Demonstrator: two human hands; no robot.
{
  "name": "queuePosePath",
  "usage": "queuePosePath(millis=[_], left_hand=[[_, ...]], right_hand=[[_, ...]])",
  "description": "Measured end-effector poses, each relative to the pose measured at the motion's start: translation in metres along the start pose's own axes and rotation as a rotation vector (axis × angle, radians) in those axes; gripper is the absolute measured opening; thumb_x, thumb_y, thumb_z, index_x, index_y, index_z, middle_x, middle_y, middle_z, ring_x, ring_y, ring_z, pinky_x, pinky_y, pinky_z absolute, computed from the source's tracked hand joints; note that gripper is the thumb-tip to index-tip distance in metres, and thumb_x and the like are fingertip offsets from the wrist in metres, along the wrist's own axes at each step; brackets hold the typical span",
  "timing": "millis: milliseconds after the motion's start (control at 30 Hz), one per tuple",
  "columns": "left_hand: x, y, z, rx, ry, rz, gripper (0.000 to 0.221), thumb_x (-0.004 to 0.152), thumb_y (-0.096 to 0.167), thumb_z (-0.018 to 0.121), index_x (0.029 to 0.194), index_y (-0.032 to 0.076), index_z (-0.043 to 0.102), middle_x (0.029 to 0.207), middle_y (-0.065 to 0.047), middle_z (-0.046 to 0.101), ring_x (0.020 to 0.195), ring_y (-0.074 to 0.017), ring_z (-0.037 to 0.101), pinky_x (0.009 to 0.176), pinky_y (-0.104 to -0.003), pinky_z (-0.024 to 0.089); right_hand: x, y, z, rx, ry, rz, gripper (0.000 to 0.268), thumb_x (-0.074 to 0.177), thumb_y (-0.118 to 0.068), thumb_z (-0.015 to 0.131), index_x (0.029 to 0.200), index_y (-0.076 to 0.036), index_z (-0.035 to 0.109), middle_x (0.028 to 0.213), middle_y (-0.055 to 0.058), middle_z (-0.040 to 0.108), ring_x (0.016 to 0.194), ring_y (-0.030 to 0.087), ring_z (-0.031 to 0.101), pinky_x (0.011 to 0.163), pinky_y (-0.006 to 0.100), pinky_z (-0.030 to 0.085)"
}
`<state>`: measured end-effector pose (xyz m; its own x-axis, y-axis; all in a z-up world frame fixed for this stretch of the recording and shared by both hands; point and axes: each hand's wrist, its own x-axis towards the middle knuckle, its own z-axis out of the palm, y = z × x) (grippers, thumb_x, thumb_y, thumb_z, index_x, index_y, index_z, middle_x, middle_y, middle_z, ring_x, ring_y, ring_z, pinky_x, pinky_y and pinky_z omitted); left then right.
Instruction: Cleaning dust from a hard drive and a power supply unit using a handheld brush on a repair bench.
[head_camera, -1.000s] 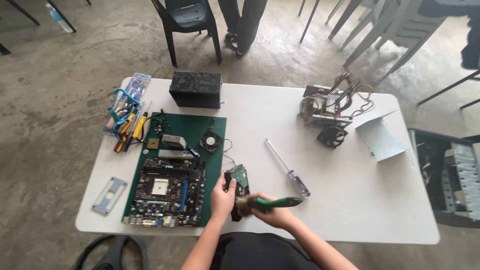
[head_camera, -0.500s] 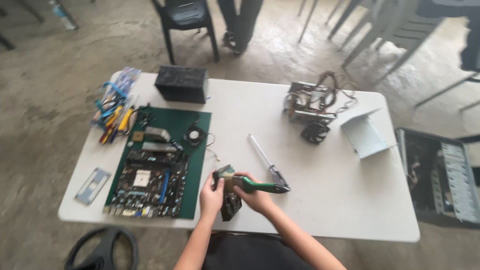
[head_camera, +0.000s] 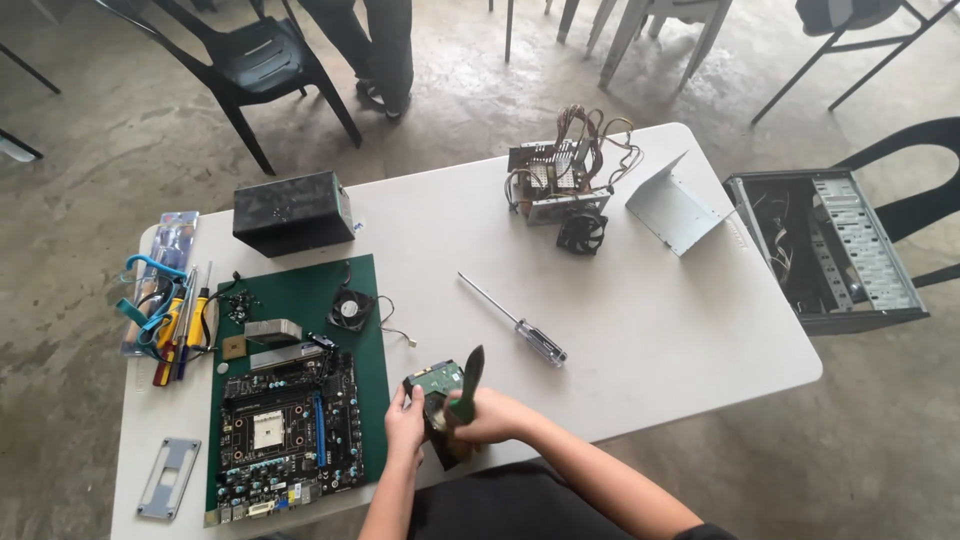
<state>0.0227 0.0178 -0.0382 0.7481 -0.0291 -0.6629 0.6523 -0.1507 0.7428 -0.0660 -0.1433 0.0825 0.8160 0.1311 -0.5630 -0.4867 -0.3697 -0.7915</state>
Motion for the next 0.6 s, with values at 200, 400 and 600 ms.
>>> queuePosePath(millis=[200,400,600], left_hand=[[-0.013,0.022,0.006,-0.033,-0.044,-0.039,0.066,0.1,0.034,0.065,0.161,0.013,0.05,0.157,-0.007,0.06,0.136,-0.0238,0.062,0.11,-0.038,0.054],[0.003,0.001,-0.007,-0.064,-0.054,0.013,0.038,0.105,0.021,0.059,0.137,0.001,0.069,0.131,-0.014,0.076,0.118,-0.0239,0.071,0.097,-0.036,0.056],[-0.004,-0.021,0.003,0.018,-0.086,0.084,0.048,0.102,0.025,0.064,0.148,0.013,0.063,0.134,-0.016,0.077,0.123,-0.0252,0.074,0.1,-0.034,0.059]], right_hand=[[0.054,0.029,0.014,0.16,0.407,-0.108,0.04,0.084,-0.017,0.067,0.124,-0.022,0.067,0.098,0.0,0.074,0.092,0.015,0.069,0.087,0.032,0.058],[0.004,0.018,0.005,0.144,0.092,-0.002,0.031,0.092,-0.012,0.064,0.121,-0.023,0.065,0.095,0.001,0.07,0.074,0.014,0.076,0.067,0.028,0.06],[0.037,0.016,0.011,0.18,0.338,-0.089,0.036,0.091,-0.015,0.065,0.127,-0.023,0.066,0.083,-0.001,0.072,0.071,0.01,0.063,0.069,0.026,0.053]])
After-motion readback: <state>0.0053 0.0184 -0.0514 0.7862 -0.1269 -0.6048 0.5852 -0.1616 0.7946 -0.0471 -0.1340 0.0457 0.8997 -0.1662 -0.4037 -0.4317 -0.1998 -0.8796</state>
